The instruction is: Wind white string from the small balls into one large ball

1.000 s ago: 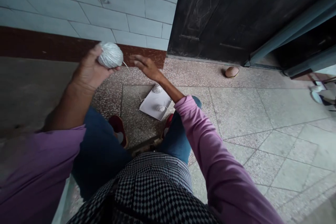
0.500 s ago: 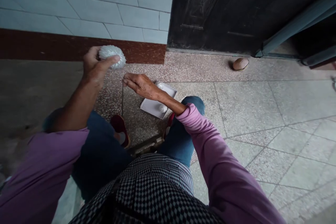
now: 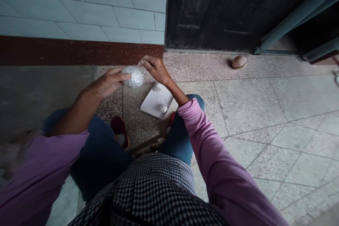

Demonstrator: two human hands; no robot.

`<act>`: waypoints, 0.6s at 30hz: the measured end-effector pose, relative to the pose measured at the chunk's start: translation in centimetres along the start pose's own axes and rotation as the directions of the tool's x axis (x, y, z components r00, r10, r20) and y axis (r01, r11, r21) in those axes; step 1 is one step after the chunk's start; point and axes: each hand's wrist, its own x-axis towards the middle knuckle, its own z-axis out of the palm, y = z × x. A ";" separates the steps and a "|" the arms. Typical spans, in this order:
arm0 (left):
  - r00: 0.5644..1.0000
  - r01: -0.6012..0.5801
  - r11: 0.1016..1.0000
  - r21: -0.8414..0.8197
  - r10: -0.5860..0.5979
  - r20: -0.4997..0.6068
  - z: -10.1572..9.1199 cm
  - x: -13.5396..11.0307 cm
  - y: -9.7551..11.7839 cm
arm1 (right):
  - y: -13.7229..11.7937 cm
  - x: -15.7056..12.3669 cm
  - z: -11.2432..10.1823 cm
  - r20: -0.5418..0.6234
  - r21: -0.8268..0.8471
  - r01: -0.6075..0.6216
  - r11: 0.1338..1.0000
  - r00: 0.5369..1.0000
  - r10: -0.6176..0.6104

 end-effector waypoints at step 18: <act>0.857 -0.249 0.959 0.135 0.283 -0.430 -3.1 4.3 -2.8 | 0.1 -2.3 4.4 0.244 -0.234 0.083 0.969 0.970 -0.024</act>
